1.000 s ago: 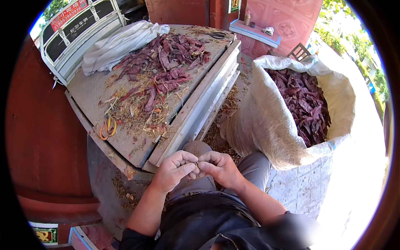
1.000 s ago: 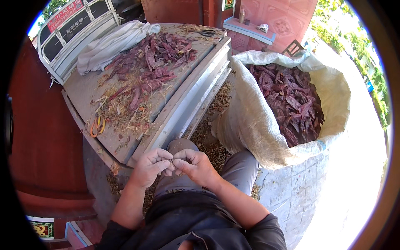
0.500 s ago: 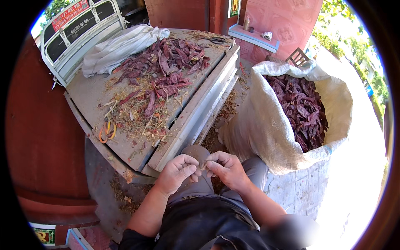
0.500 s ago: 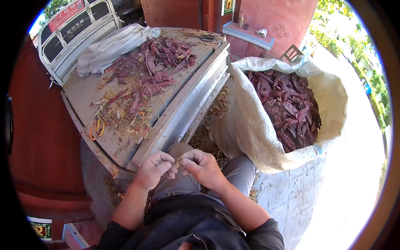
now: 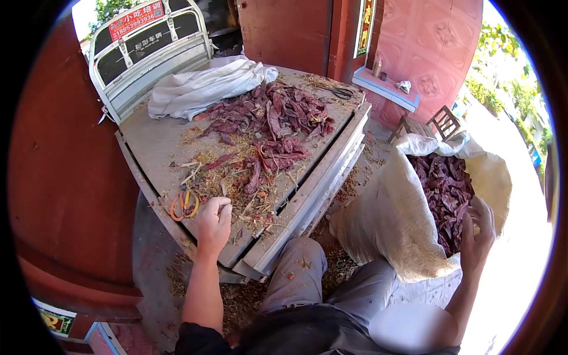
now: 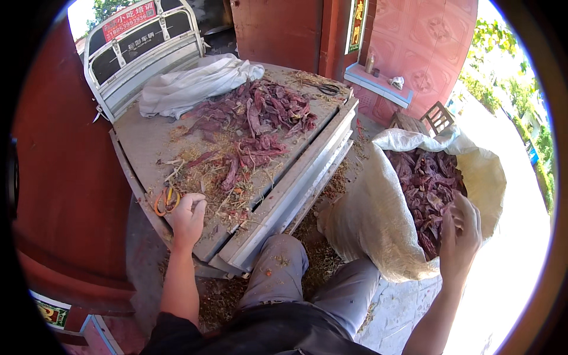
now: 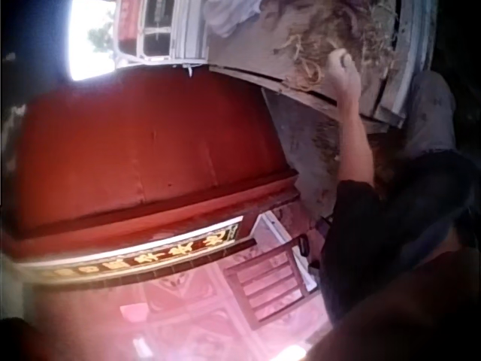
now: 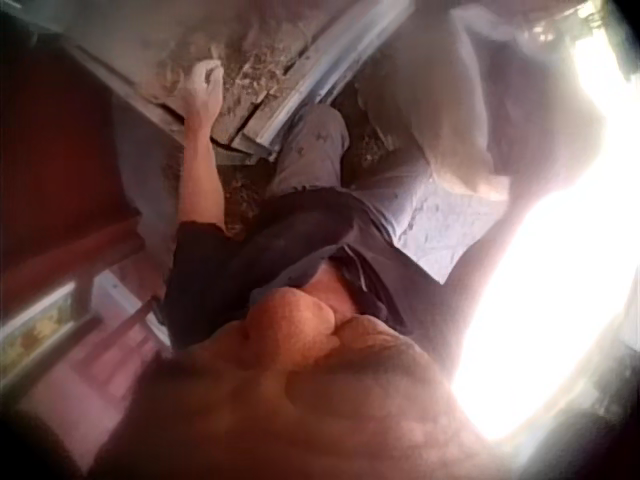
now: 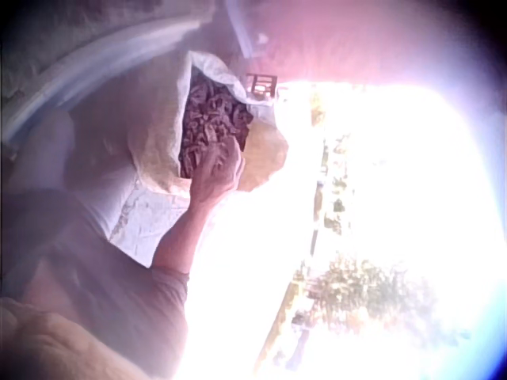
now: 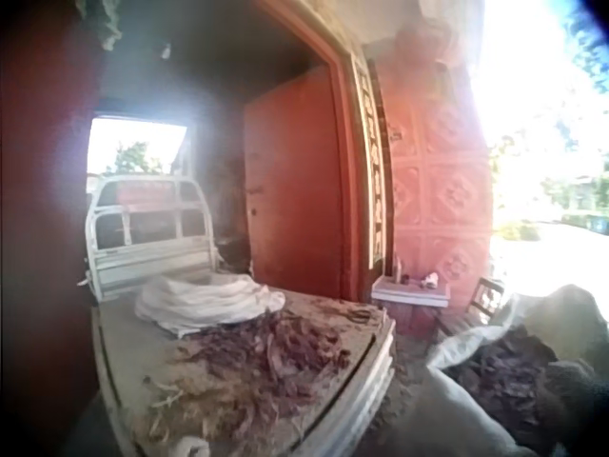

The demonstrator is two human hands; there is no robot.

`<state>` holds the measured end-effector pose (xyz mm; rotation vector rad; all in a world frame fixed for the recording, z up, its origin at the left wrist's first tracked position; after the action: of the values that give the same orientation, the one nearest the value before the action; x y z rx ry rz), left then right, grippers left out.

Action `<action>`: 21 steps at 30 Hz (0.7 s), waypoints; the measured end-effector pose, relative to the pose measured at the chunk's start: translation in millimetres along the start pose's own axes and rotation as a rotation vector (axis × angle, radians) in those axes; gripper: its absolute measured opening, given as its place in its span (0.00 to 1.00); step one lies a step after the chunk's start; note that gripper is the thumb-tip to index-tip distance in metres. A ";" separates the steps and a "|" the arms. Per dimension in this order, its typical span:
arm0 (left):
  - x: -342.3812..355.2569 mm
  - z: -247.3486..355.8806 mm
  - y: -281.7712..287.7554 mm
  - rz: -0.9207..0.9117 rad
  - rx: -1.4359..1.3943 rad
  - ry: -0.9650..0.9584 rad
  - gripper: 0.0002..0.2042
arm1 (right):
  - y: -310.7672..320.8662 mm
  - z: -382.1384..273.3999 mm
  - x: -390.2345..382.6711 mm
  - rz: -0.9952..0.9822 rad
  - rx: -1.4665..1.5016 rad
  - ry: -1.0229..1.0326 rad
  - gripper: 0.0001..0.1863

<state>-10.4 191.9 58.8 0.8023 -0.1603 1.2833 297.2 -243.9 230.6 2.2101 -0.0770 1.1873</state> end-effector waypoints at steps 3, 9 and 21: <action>33.7 -38.1 15.4 0.040 0.263 -0.120 0.07 | 6.9 -8.7 -30.7 -0.061 0.105 0.117 0.11; 99.6 -83.9 2.8 -0.007 0.499 -0.290 0.07 | -36.9 -48.5 -101.2 -0.467 0.308 0.230 0.08; 151.8 -109.2 -18.0 -0.152 0.683 -0.168 0.09 | -98.9 -40.2 -182.9 -0.790 0.367 -0.182 0.05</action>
<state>18.6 377.3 51.8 1.4774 0.2183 1.1266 191.6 -184.4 57.0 2.2854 0.9182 0.5798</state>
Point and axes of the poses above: each hand's wrist, its own x-axis towards the middle knuckle, its own y-axis out of the back of the hand, z = x × y, the point moved 2 cm from there along x, towards the middle knuckle, and after that the axes turned 7 degrees about z, right-handed, at the moved point
